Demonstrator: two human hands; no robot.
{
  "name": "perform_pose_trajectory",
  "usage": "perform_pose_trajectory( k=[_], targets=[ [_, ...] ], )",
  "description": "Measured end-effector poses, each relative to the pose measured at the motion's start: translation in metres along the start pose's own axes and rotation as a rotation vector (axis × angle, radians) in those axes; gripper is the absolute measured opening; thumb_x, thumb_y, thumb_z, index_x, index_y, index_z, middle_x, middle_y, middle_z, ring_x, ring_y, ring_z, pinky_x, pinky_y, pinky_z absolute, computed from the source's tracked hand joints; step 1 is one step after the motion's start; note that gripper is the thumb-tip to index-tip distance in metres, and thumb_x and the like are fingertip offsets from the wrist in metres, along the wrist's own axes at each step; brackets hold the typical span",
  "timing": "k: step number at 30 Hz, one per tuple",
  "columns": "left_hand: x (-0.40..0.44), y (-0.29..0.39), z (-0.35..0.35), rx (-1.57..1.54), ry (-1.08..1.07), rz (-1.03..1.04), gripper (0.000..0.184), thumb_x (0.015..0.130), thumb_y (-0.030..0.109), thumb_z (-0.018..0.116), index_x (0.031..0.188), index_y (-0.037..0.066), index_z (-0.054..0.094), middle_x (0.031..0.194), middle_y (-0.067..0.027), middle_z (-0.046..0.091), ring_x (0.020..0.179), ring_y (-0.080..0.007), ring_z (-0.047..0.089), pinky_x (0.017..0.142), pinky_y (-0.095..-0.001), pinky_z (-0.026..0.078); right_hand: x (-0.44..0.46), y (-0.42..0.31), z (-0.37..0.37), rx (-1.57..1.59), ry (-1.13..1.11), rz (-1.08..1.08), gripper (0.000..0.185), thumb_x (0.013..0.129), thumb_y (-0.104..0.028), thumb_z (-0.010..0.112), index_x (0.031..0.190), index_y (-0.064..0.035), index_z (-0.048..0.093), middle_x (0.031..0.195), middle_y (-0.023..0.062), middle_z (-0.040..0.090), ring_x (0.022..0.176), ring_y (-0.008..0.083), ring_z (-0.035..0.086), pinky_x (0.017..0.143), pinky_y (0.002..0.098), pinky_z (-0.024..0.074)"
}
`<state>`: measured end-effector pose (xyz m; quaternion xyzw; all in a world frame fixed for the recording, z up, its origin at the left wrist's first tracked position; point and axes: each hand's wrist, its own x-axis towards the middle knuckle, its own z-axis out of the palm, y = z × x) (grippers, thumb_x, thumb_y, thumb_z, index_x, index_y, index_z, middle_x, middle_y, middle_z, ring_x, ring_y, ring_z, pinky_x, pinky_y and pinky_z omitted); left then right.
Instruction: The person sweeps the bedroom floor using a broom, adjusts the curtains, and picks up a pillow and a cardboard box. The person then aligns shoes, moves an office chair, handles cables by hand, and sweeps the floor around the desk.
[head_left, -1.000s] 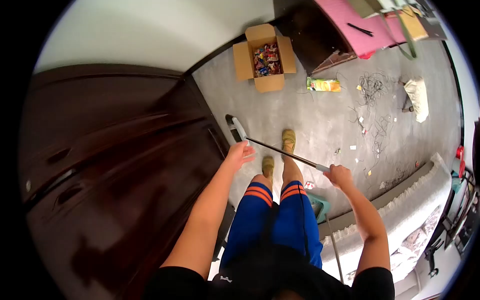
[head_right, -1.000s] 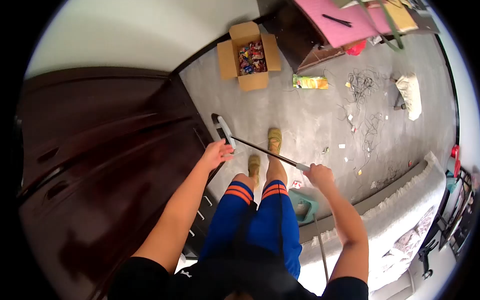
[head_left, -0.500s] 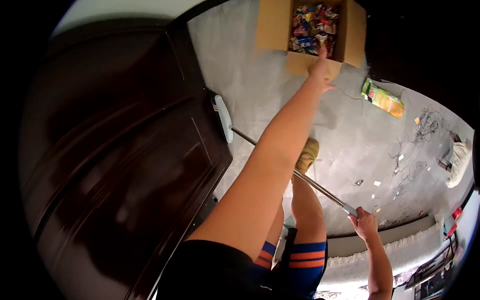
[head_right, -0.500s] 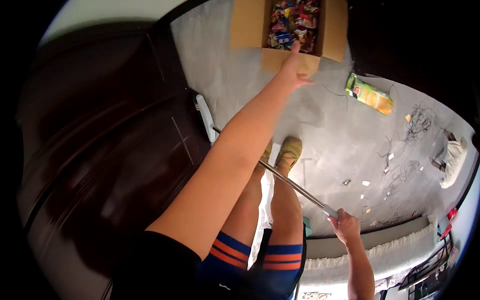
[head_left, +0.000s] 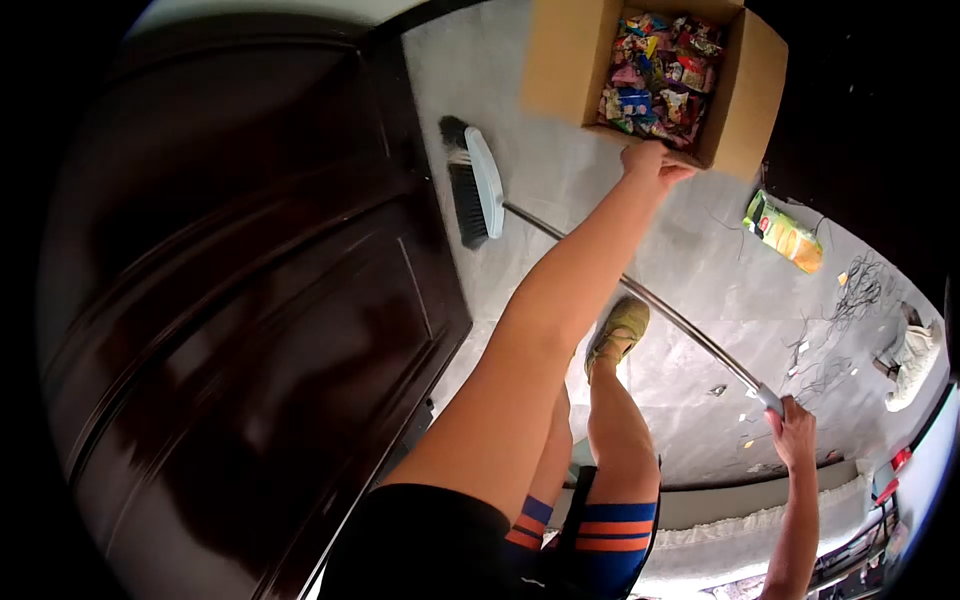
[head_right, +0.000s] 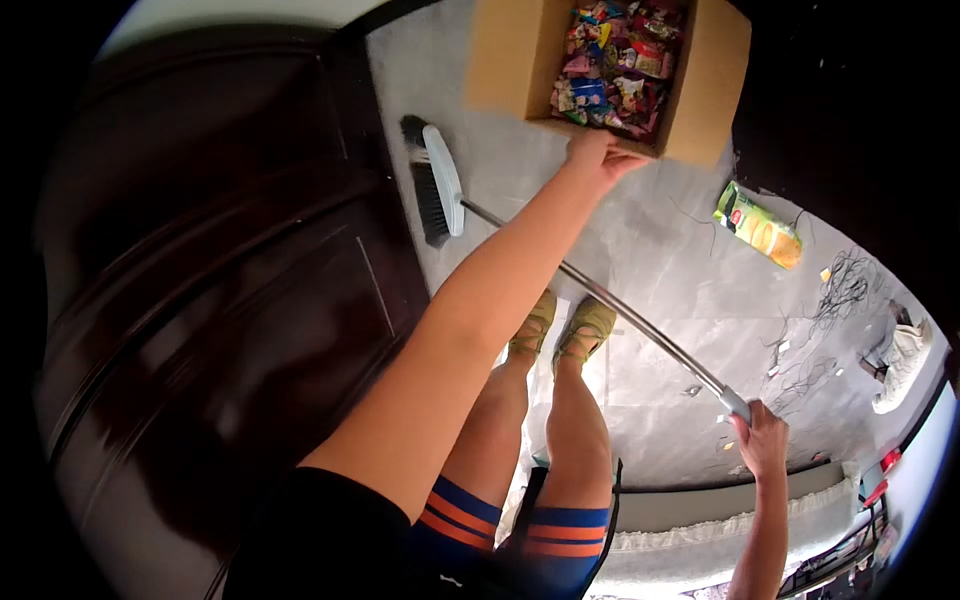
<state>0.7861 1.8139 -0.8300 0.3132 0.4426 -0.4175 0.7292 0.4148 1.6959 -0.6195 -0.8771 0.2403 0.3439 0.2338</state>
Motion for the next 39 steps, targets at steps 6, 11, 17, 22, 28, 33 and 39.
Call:
perform_pose_trajectory(
  k=[6,11,17,22,28,33,39],
  targets=[
    [-0.134,0.066,-0.002,0.137,-0.057,0.096,0.015,0.078,-0.001,0.042,0.090,-0.009,0.043,0.093,-0.0228,0.051,0.087,-0.0357,0.054,0.076,-0.0535,0.048,0.057,-0.082,-0.016,-0.022,0.090,-0.021,0.033,0.081,-0.036,0.050,0.078,-0.0042,0.045,0.063,0.0193,0.055,0.061,0.0380,0.055,0.052,0.0466,0.0423],
    [-0.236,0.105,-0.013,0.115,-0.053,0.128,0.017,0.077,0.000,0.044,0.093,-0.006,0.045,0.096,-0.0201,0.053,0.091,-0.0332,0.054,0.080,-0.0501,0.047,0.009,-0.114,-0.043,0.016,0.077,0.185,0.042,0.083,-0.042,0.043,0.080,-0.0011,0.049,0.068,0.0233,0.056,0.067,0.0417,0.055,0.059,0.0487,0.0441],
    [-0.350,0.085,-0.042,0.047,0.100,0.103,0.016,0.076,0.001,0.043,0.090,-0.007,0.044,0.096,-0.0214,0.052,0.087,-0.0346,0.055,0.079,-0.0505,0.047,-0.172,-0.076,-0.071,0.142,-0.013,0.494,0.040,0.083,-0.039,0.045,0.082,0.0012,0.050,0.074,0.0284,0.055,0.072,0.0447,0.053,0.062,0.0499,0.0426],
    [-0.463,0.058,-0.085,0.018,0.149,0.040,0.012,0.075,0.001,0.046,0.086,-0.004,0.047,0.088,-0.0179,0.056,0.082,-0.0322,0.057,0.078,-0.0475,0.049,-0.242,-0.109,-0.122,0.179,0.040,0.468,0.043,0.083,-0.040,0.046,0.078,0.0031,0.048,0.072,0.0279,0.055,0.072,0.0442,0.054,0.061,0.0498,0.0426],
    [-0.570,0.050,-0.102,0.043,0.263,0.015,0.014,0.077,0.002,0.047,0.089,-0.005,0.047,0.094,-0.0191,0.055,0.091,-0.0329,0.054,0.081,-0.0465,0.047,-0.128,-0.185,-0.133,0.075,0.011,0.137,0.039,0.083,-0.041,0.043,0.088,-0.0027,0.052,0.081,0.0163,0.060,0.075,0.0317,0.059,0.064,0.0417,0.0469],
    [-0.574,0.061,-0.116,0.154,0.223,0.062,0.017,0.077,0.003,0.048,0.092,-0.004,0.046,0.095,-0.0176,0.054,0.089,-0.0320,0.055,0.080,-0.0459,0.047,0.008,-0.264,-0.173,0.044,0.028,0.000,0.025,0.081,-0.028,0.050,0.093,-0.0096,0.061,0.097,0.0121,0.059,0.089,0.0283,0.057,0.071,0.0394,0.0469],
    [-0.581,0.063,-0.111,0.145,0.212,0.072,0.018,0.076,0.003,0.047,0.093,-0.002,0.047,0.096,-0.0171,0.055,0.090,-0.0310,0.056,0.079,-0.0446,0.049,-0.003,-0.207,-0.217,0.069,0.089,0.155,0.033,0.084,-0.033,0.046,0.095,-0.0050,0.059,0.100,0.0134,0.058,0.092,0.0292,0.057,0.074,0.0397,0.0458]
  ],
)
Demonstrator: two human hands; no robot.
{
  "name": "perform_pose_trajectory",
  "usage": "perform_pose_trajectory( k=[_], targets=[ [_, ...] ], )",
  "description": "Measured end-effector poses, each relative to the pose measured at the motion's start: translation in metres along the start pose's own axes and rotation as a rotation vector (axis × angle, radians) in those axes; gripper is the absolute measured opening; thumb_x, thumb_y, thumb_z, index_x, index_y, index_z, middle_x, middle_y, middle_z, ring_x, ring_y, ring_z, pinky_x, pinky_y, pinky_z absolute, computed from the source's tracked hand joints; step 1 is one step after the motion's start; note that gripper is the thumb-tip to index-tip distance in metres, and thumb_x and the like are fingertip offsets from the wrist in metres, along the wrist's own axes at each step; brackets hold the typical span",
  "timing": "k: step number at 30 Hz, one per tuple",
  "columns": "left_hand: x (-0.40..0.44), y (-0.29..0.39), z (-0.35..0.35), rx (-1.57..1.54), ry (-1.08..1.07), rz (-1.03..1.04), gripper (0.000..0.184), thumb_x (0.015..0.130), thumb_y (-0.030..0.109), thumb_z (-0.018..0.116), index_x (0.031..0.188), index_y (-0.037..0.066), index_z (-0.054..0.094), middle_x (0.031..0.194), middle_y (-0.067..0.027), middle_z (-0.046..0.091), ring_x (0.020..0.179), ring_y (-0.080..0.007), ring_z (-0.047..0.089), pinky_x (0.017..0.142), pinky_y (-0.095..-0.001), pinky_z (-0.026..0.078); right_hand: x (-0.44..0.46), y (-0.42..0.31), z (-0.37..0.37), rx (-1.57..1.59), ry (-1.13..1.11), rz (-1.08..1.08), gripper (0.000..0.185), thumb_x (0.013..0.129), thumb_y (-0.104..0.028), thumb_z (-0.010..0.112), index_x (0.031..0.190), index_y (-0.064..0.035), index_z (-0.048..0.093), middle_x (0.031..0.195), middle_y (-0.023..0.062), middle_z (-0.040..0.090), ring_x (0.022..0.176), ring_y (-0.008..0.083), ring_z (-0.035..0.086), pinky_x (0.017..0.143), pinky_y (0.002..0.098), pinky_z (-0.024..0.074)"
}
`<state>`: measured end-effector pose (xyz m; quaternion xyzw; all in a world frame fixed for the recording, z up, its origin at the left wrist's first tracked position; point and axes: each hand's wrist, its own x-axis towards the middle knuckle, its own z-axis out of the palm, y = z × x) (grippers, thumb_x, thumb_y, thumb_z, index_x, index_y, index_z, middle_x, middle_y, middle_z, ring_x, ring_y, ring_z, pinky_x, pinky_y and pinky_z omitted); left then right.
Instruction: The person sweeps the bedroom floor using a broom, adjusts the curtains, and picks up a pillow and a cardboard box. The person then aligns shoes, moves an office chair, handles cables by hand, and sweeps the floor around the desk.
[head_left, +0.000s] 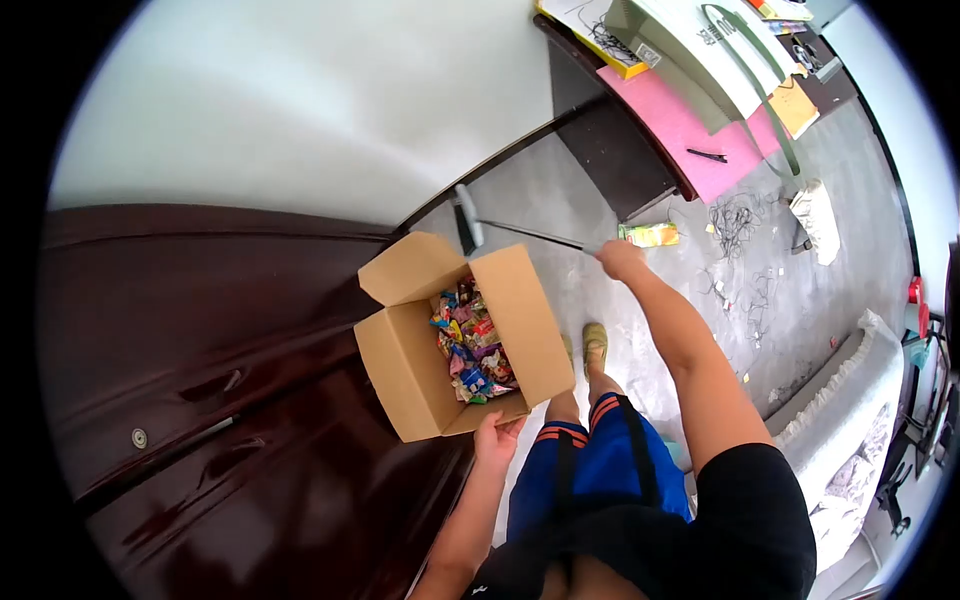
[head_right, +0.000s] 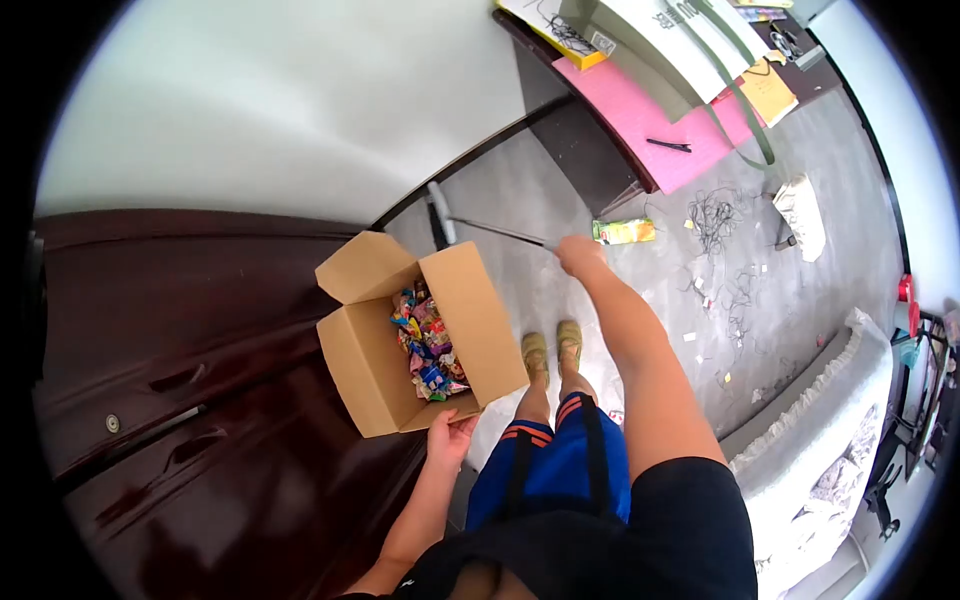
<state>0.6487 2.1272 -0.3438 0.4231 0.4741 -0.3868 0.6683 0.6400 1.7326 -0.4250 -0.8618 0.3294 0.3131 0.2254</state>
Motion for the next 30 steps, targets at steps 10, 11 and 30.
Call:
perform_pose_trajectory(
  k=[10,11,30],
  targets=[
    [0.032,0.016,-0.008,0.038,-0.056,-0.057,0.027,0.076,0.004,0.043,0.096,-0.015,0.045,0.098,-0.0260,0.054,0.093,-0.0396,0.053,0.080,-0.0420,0.049,-0.031,0.056,0.113,0.309,0.001,0.362,0.042,0.087,-0.037,0.037,0.104,-0.0027,0.055,0.109,0.0180,0.053,0.101,0.0330,0.051,0.084,0.0426,0.0415],
    [0.036,0.019,-0.009,0.060,-0.062,-0.045,0.027,0.076,0.003,0.043,0.096,-0.015,0.045,0.099,-0.0261,0.054,0.093,-0.0401,0.053,0.081,-0.0419,0.049,-0.041,0.053,0.126,0.344,0.016,0.374,0.044,0.087,-0.037,0.036,0.104,-0.0013,0.054,0.110,0.0200,0.051,0.100,0.0342,0.051,0.084,0.0432,0.0412],
    [0.066,0.023,-0.009,0.256,0.030,-0.247,0.031,0.078,0.004,0.036,0.101,-0.015,0.046,0.101,-0.0251,0.053,0.095,-0.0421,0.051,0.074,-0.0356,0.052,-0.397,0.185,0.141,0.288,-0.114,0.913,0.045,0.083,-0.043,0.043,0.093,-0.0023,0.060,0.099,0.0177,0.058,0.090,0.0330,0.057,0.076,0.0411,0.0458]
  ],
)
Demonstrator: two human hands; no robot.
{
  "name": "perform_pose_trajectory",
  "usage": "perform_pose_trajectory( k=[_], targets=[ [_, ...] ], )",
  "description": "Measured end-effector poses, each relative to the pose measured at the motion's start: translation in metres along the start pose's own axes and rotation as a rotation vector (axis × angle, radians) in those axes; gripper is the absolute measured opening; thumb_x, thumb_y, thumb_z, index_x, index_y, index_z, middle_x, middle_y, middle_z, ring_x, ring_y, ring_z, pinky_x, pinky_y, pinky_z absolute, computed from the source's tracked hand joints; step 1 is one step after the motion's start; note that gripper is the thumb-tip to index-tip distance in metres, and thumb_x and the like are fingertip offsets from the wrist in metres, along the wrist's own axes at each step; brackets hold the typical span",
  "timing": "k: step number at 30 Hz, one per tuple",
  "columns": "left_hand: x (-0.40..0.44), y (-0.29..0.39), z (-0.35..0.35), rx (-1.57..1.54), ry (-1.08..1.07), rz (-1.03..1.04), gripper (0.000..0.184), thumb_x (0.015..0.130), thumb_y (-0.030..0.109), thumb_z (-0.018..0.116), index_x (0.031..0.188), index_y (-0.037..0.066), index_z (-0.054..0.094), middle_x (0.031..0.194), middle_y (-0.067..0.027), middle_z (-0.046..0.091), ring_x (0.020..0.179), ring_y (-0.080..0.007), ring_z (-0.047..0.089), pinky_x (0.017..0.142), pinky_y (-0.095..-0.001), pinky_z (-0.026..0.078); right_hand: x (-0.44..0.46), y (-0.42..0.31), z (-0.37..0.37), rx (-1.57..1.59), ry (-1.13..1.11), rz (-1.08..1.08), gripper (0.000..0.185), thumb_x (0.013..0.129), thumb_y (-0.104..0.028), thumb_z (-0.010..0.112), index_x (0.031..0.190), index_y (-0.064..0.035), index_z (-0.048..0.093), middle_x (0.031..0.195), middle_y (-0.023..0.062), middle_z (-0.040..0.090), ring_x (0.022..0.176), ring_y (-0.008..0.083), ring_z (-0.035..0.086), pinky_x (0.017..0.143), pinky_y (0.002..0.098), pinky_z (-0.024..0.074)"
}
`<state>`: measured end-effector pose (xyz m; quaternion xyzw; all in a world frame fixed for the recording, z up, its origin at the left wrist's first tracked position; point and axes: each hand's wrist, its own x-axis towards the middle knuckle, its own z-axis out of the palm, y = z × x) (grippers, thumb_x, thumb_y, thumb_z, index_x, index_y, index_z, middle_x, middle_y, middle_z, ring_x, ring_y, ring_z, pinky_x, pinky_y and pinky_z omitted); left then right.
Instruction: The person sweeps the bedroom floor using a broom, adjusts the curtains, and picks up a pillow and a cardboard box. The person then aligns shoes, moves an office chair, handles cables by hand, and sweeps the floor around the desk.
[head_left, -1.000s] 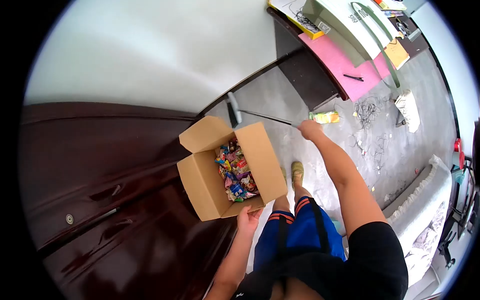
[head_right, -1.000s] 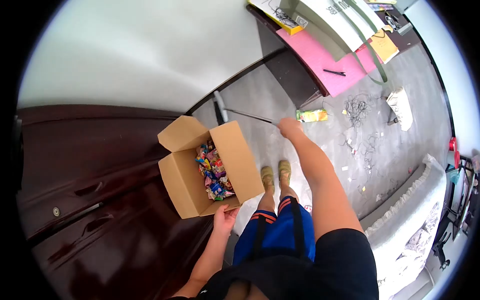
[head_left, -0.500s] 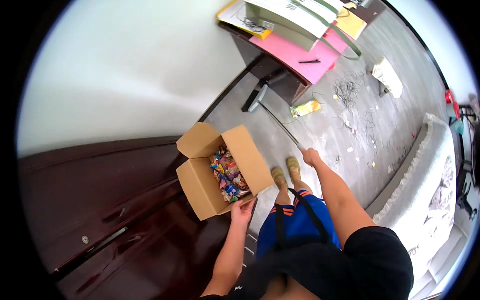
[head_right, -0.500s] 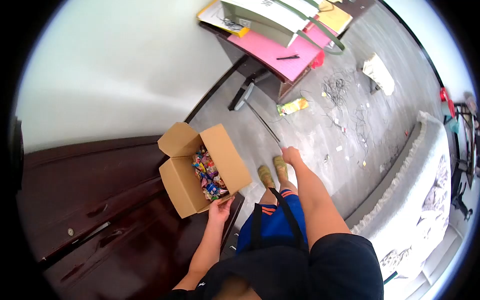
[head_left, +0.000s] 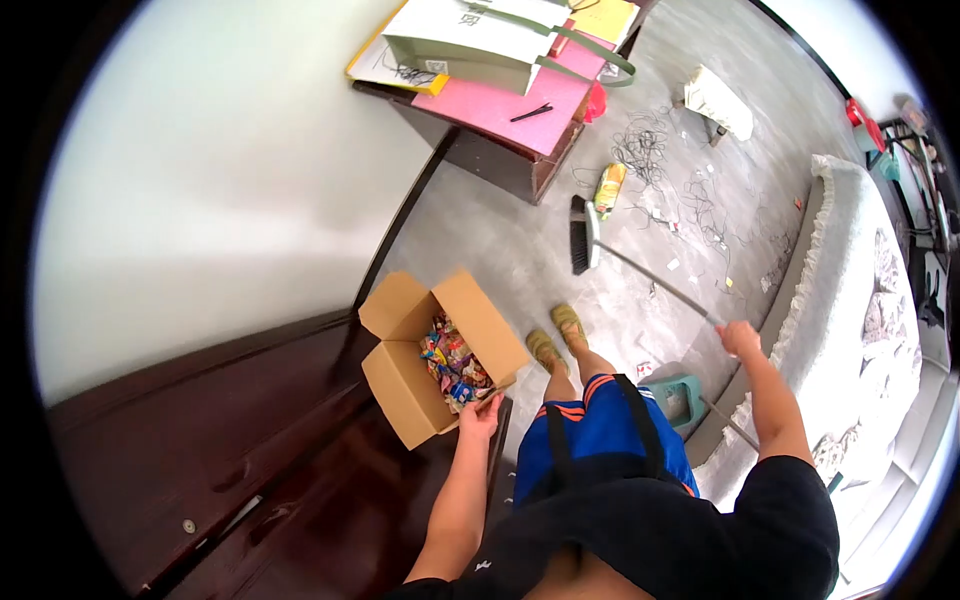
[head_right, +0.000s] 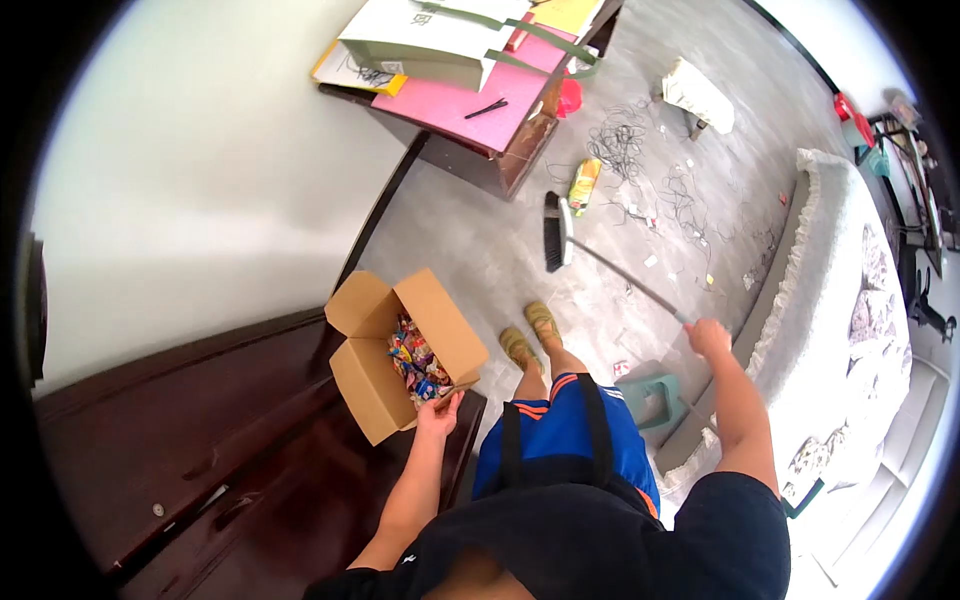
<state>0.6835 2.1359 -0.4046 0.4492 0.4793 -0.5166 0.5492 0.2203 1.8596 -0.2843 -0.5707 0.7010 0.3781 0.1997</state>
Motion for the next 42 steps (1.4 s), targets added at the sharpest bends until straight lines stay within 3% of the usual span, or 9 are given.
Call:
perform_pose_trajectory(
  k=[7,16,23,27,33,37,40,41,42],
  targets=[
    [0.013,-0.015,-0.007,-0.060,0.083,-0.021,0.034,0.084,0.009,0.032,0.108,-0.013,0.039,0.110,-0.0257,0.046,0.102,-0.0421,0.046,0.081,-0.0416,0.049,-0.001,0.058,-0.051,0.038,0.217,-0.203,0.046,0.083,-0.042,0.044,0.086,0.0013,0.059,0.087,0.0194,0.059,0.084,0.0354,0.057,0.073,0.0423,0.0457],
    [-0.015,-0.038,0.016,-0.090,0.040,0.010,0.034,0.087,0.011,0.028,0.107,-0.014,0.041,0.109,-0.0266,0.046,0.102,-0.0420,0.046,0.080,-0.0382,0.050,0.024,0.085,-0.076,-0.111,-0.019,-0.417,0.053,0.084,-0.048,0.039,0.087,0.0010,0.058,0.087,0.0191,0.059,0.082,0.0348,0.057,0.070,0.0418,0.0469],
    [-0.005,-0.050,0.034,-0.294,0.026,0.098,0.035,0.089,0.018,0.034,0.112,-0.007,0.041,0.110,-0.0227,0.048,0.103,-0.0368,0.048,0.079,-0.0378,0.050,0.055,0.126,-0.094,-0.134,0.076,-0.363,0.046,0.082,-0.045,0.044,0.085,-0.0020,0.060,0.084,0.0173,0.060,0.081,0.0341,0.057,0.066,0.0420,0.0464],
    [0.015,-0.048,0.038,-0.290,-0.048,0.212,0.030,0.088,0.017,0.036,0.106,-0.003,0.049,0.103,-0.0169,0.055,0.097,-0.0309,0.053,0.078,-0.0413,0.050,0.056,0.178,-0.061,-0.182,0.161,-0.391,0.044,0.082,-0.046,0.044,0.088,-0.0035,0.055,0.080,0.0191,0.059,0.082,0.0367,0.055,0.068,0.0435,0.0439],
    [0.111,-0.010,-0.012,-0.436,-0.071,0.216,0.034,0.091,0.025,0.032,0.106,-0.003,0.045,0.103,-0.0182,0.054,0.093,-0.0337,0.054,0.075,-0.0453,0.051,-0.015,0.244,0.057,-0.179,0.375,-0.357,0.041,0.084,-0.041,0.042,0.078,-0.0005,0.048,0.070,0.0241,0.055,0.071,0.0432,0.052,0.061,0.0493,0.0405],
    [0.145,0.000,-0.026,-0.544,-0.367,0.118,0.035,0.091,0.025,0.033,0.113,-0.001,0.038,0.112,-0.0169,0.048,0.099,-0.0355,0.051,0.083,-0.0504,0.045,-0.041,0.265,0.086,-0.118,0.388,-0.266,0.040,0.086,-0.037,0.042,0.075,0.0016,0.047,0.063,0.0266,0.052,0.067,0.0451,0.051,0.059,0.0496,0.0391],
    [0.124,-0.025,-0.029,-0.304,-0.276,0.242,0.034,0.091,0.024,0.034,0.115,0.001,0.038,0.121,-0.0095,0.043,0.108,-0.0324,0.046,0.091,-0.0527,0.036,-0.069,0.273,0.107,-0.071,0.387,-0.274,0.040,0.086,-0.036,0.042,0.075,0.0023,0.047,0.061,0.0267,0.051,0.064,0.0453,0.051,0.057,0.0494,0.0389],
    [0.109,-0.033,-0.039,-0.245,-0.328,0.148,0.030,0.090,0.024,0.037,0.113,0.006,0.041,0.122,-0.0031,0.040,0.112,-0.0294,0.042,0.094,-0.0520,0.030,-0.085,0.271,0.116,-0.052,0.421,-0.308,0.038,0.086,-0.034,0.044,0.075,0.0023,0.046,0.061,0.0266,0.051,0.063,0.0451,0.050,0.056,0.0493,0.0389],
    [0.102,-0.044,-0.054,-0.063,-0.372,0.222,0.029,0.089,0.024,0.040,0.111,0.006,0.043,0.117,-0.0050,0.045,0.112,-0.0297,0.042,0.093,-0.0528,0.031,-0.096,0.282,0.128,-0.059,0.435,-0.318,0.037,0.085,-0.033,0.045,0.075,0.0021,0.047,0.060,0.0262,0.051,0.061,0.0448,0.051,0.055,0.0491,0.0391]
  ],
)
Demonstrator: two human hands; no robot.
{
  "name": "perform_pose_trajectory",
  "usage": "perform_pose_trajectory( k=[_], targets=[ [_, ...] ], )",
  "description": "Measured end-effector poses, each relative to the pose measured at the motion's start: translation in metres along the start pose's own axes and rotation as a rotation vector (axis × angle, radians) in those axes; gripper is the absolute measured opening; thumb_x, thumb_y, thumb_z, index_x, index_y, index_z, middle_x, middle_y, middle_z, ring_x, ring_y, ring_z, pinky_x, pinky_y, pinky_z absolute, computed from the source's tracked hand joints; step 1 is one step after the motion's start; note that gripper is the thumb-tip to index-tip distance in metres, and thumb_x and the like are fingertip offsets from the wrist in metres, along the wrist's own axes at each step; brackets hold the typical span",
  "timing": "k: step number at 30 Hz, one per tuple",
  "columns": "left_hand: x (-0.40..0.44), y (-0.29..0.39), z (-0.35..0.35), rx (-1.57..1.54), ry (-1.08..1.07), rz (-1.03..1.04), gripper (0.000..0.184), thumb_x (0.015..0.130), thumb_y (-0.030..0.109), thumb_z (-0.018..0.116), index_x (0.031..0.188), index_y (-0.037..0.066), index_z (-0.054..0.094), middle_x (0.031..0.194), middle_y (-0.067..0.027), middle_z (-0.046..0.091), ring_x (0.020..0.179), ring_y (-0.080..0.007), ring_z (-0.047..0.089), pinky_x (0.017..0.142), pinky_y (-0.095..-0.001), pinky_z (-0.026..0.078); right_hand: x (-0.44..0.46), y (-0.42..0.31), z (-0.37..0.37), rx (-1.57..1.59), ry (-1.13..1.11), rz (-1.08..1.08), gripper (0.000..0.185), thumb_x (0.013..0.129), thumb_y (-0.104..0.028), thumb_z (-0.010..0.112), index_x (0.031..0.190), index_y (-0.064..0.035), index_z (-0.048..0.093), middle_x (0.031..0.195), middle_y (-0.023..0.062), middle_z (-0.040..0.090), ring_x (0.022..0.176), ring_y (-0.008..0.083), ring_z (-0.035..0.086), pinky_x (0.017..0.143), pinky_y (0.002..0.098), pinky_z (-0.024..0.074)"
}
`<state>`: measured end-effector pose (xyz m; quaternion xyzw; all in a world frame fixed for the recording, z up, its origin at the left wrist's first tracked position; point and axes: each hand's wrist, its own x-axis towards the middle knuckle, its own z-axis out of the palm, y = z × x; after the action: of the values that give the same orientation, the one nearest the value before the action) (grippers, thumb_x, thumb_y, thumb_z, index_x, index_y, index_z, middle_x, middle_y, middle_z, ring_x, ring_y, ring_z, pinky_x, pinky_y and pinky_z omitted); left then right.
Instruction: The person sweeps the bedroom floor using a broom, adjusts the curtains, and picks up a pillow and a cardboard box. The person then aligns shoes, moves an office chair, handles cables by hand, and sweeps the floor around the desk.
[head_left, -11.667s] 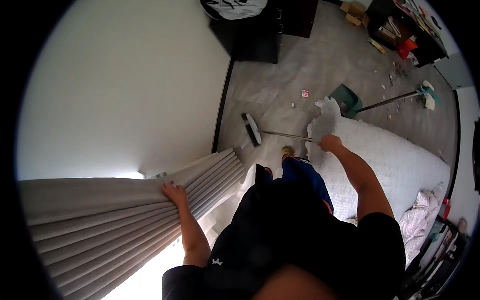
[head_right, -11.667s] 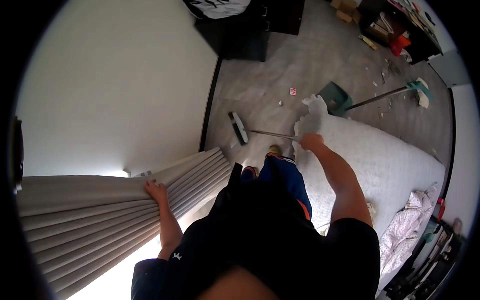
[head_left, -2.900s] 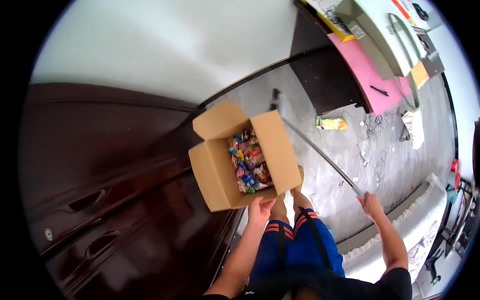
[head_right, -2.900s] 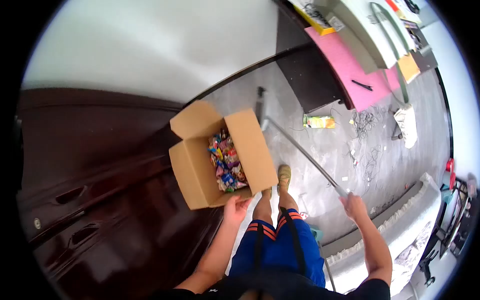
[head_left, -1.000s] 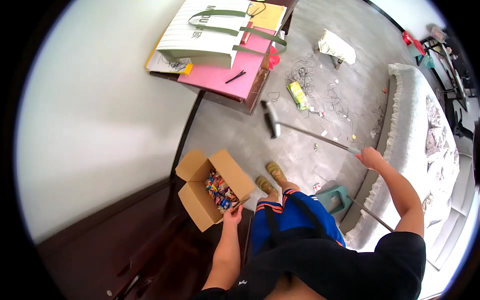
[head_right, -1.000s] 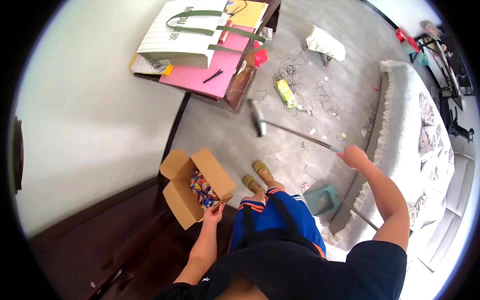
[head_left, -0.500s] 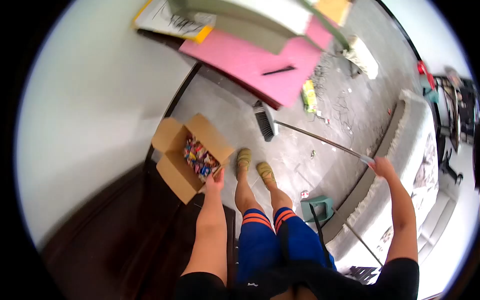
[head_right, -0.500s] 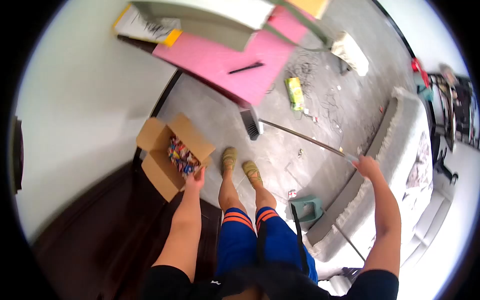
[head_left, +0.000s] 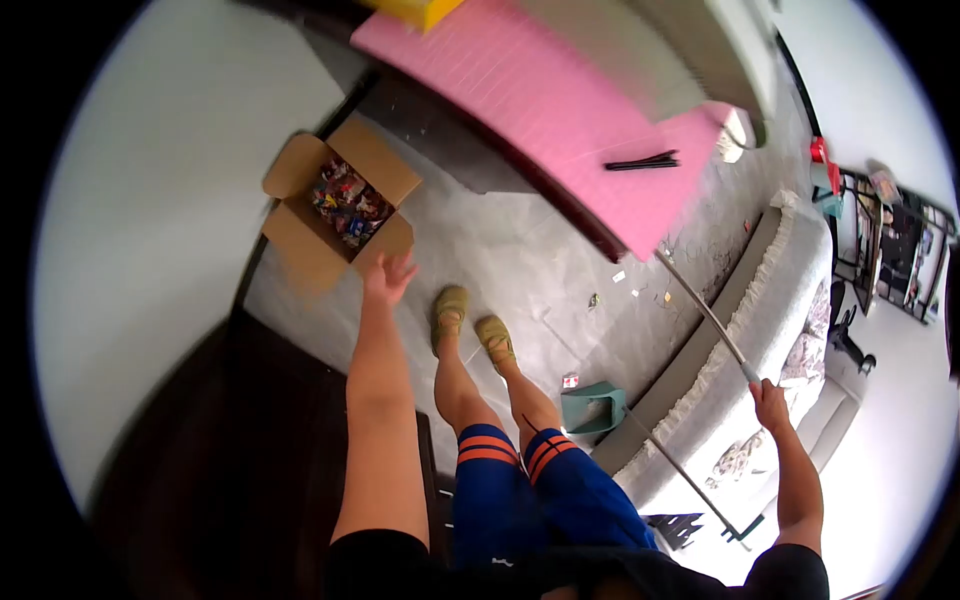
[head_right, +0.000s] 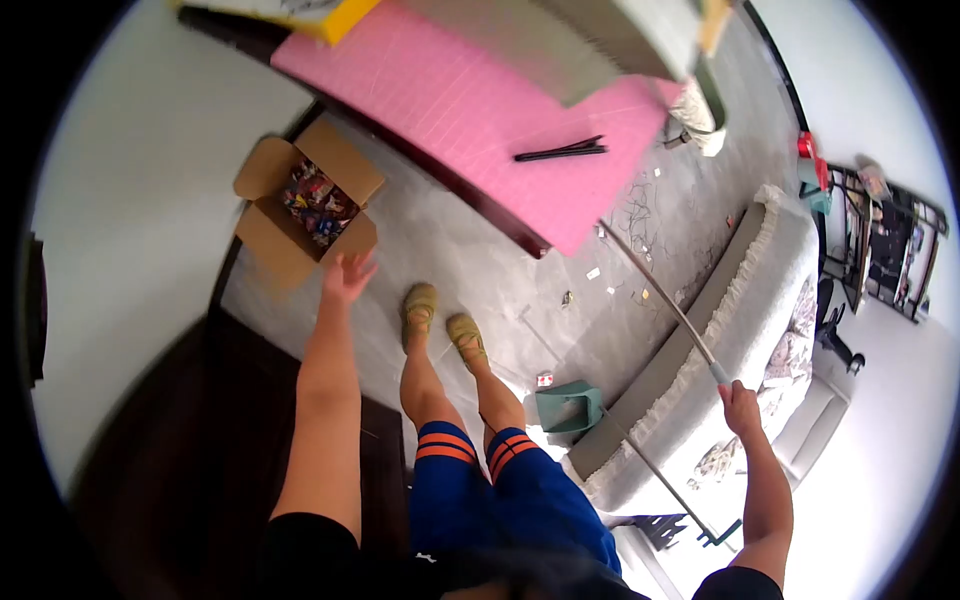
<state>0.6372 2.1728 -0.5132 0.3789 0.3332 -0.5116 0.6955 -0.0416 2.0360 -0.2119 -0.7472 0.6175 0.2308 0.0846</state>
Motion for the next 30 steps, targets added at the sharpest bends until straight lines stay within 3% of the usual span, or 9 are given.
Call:
perform_pose_trajectory(
  k=[3,6,8,10,11,17,22,26,30],
  targets=[
    [-0.035,-0.032,-0.043,0.412,-0.148,0.048,0.024,0.088,0.026,0.041,0.105,0.010,0.044,0.109,-0.0035,0.048,0.104,-0.0273,0.049,0.088,-0.0490,0.037,-0.052,0.008,0.013,0.037,-0.084,0.000,0.038,0.084,-0.036,0.045,0.076,0.0011,0.048,0.066,0.0253,0.054,0.066,0.0425,0.052,0.059,0.0482,0.0409],
    [-0.081,-0.059,-0.098,0.826,-0.121,0.016,0.032,0.083,0.023,0.049,0.111,0.008,0.044,0.104,-0.0068,0.052,0.093,-0.0257,0.055,0.070,-0.0402,0.048,-0.092,0.016,0.028,0.040,-0.157,-0.005,0.040,0.083,-0.040,0.044,0.081,0.0000,0.050,0.074,0.0232,0.057,0.073,0.0398,0.054,0.064,0.0467,0.0426],
    [-0.133,-0.051,-0.070,1.092,0.043,-0.051,0.029,0.083,0.021,0.050,0.108,0.008,0.047,0.096,-0.0073,0.053,0.083,-0.0230,0.057,0.057,-0.0351,0.048,-0.070,-0.002,0.002,0.055,-0.234,0.015,0.042,0.082,-0.042,0.045,0.084,-0.0010,0.052,0.077,0.0209,0.058,0.076,0.0375,0.055,0.067,0.0455,0.0434],
    [-0.153,-0.040,-0.100,1.342,-0.039,-0.116,0.022,0.082,0.017,0.049,0.102,0.009,0.049,0.082,-0.0054,0.054,0.072,-0.0190,0.057,0.048,-0.0327,0.042,-0.054,-0.017,-0.005,0.017,-0.239,0.010,0.041,0.080,-0.043,0.047,0.086,-0.0027,0.054,0.079,0.0178,0.059,0.078,0.0344,0.057,0.068,0.0438,0.0442],
    [-0.189,-0.042,-0.082,1.366,0.118,-0.096,0.020,0.082,0.017,0.048,0.101,0.009,0.049,0.081,-0.0055,0.054,0.071,-0.0176,0.057,0.048,-0.0319,0.042,-0.045,-0.029,-0.007,-0.030,-0.231,0.005,0.040,0.080,-0.043,0.048,0.087,-0.0038,0.055,0.080,0.0160,0.060,0.078,0.0325,0.058,0.068,0.0426,0.0447],
    [-0.266,-0.021,-0.081,1.431,0.275,-0.246,0.027,0.082,0.016,0.047,0.108,0.009,0.046,0.095,-0.0100,0.056,0.081,-0.0231,0.058,0.062,-0.0365,0.046,0.033,0.010,0.027,-0.242,-0.033,-0.029,0.033,0.073,-0.042,0.056,0.082,-0.0095,0.058,0.079,0.0074,0.061,0.076,0.0236,0.059,0.065,0.0361,0.0440],
    [-0.273,-0.008,-0.053,1.454,0.359,-0.153,0.027,0.082,0.018,0.048,0.107,0.008,0.047,0.091,-0.0093,0.055,0.080,-0.0235,0.057,0.070,-0.0397,0.045,0.089,0.036,0.037,-0.270,0.178,0.072,0.011,0.074,-0.022,0.052,0.072,-0.0112,0.054,0.066,0.0037,0.059,0.066,0.0196,0.059,0.056,0.0323,0.0420],
    [-0.244,-0.011,-0.011,1.539,0.273,-0.086,0.026,0.082,0.020,0.046,0.105,0.006,0.046,0.090,-0.0085,0.055,0.078,-0.0206,0.057,0.066,-0.0362,0.046,0.089,0.010,0.047,-0.184,0.372,0.282,0.004,0.071,-0.017,0.055,0.070,-0.0130,0.055,0.063,0.0023,0.060,0.062,0.0154,0.060,0.047,0.0282,0.0413],
    [-0.236,-0.058,0.068,1.610,0.052,-0.030,0.027,0.082,0.018,0.046,0.107,0.007,0.044,0.092,-0.0084,0.055,0.080,-0.0198,0.056,0.068,-0.0336,0.045,0.036,-0.024,0.102,0.132,0.254,0.174,0.003,0.070,-0.012,0.054,0.073,-0.0106,0.054,0.067,0.0071,0.060,0.063,0.0188,0.061,0.048,0.0314,0.0434]
  ],
)
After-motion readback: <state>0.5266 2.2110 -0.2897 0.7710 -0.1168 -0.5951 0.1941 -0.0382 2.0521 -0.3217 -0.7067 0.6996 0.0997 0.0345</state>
